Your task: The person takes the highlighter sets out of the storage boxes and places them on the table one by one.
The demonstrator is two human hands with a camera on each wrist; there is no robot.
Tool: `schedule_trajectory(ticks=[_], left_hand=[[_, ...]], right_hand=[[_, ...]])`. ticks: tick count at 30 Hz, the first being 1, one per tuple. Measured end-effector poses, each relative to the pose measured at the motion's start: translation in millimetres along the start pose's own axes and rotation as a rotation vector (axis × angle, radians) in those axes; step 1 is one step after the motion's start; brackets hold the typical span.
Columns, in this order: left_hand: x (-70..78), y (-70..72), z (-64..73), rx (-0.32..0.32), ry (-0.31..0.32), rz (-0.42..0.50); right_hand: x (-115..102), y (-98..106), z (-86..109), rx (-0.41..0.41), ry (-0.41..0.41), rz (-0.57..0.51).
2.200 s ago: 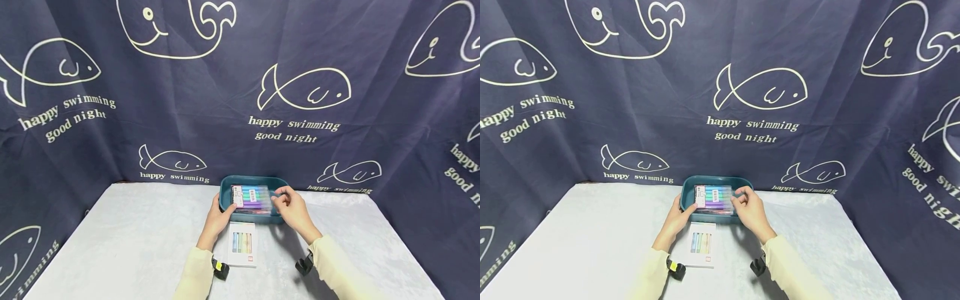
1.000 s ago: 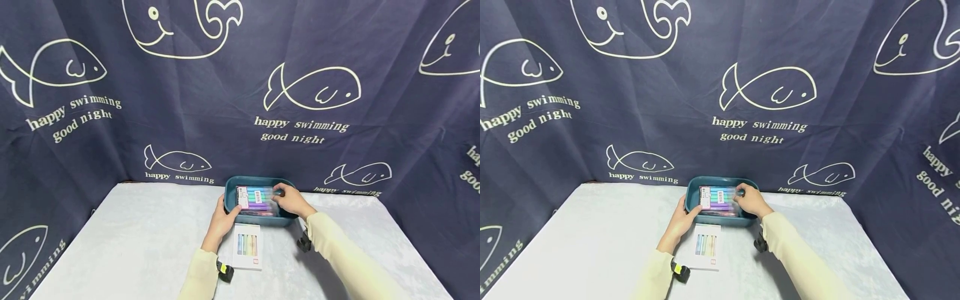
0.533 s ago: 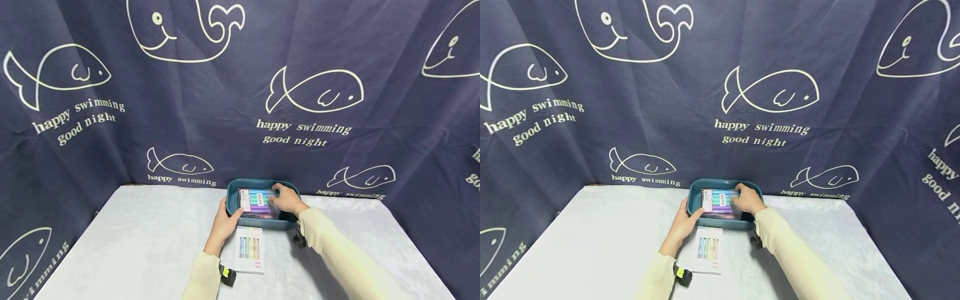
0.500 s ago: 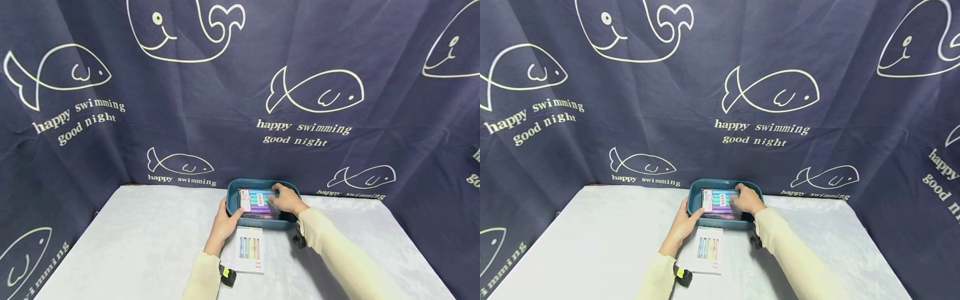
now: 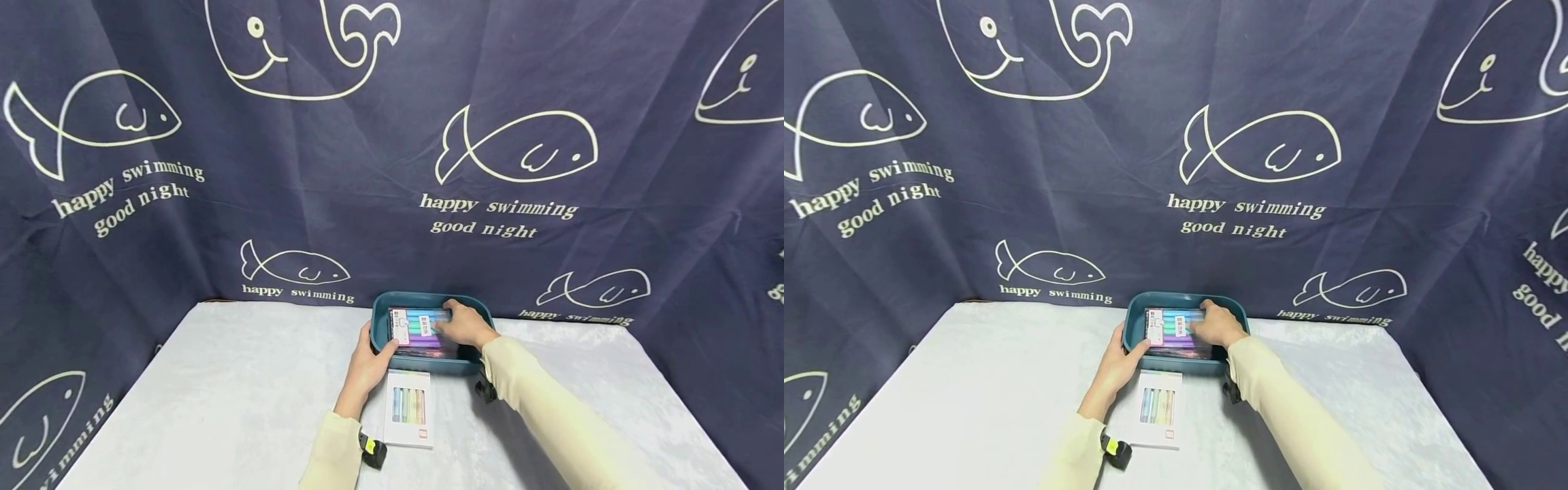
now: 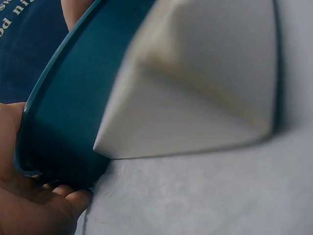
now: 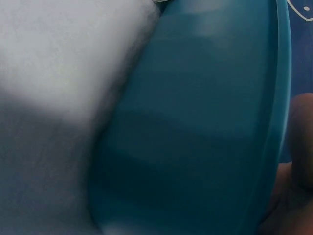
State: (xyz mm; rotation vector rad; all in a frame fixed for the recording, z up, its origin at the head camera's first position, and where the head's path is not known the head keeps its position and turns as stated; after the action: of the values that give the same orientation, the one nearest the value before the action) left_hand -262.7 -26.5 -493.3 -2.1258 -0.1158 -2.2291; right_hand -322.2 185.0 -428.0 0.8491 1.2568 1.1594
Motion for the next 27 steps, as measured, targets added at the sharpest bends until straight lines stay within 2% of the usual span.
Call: schedule_trajectory(ticks=[10,20,27], left_hand=[[0.8,-0.1,0.8,0.003,-0.001,0.011],[2.9,-0.1,0.5,0.003,-0.027,0.009],[4.4,0.8,3.1,-0.012,-0.009,0.013]], right_hand=[[-2.5,-0.3,0.2,-0.012,0.039,0.022],[-5.5,-2.3,0.1,0.008,0.028,0.027],[-7.7,-4.7,0.6,-0.026,0.024,-0.018]])
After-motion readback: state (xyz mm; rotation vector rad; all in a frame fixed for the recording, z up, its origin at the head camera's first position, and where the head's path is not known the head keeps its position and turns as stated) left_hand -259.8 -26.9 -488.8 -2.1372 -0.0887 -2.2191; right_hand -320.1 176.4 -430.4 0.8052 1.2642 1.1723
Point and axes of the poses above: each hand's wrist, its own z-axis away from the middle knuckle, its own y-axis out of the back of the hand, x = y × z, the point moved 2 cm from there along -z, towards the middle knuckle, and after that the axes turned 13 degrees about z, right-handed, at the moved point
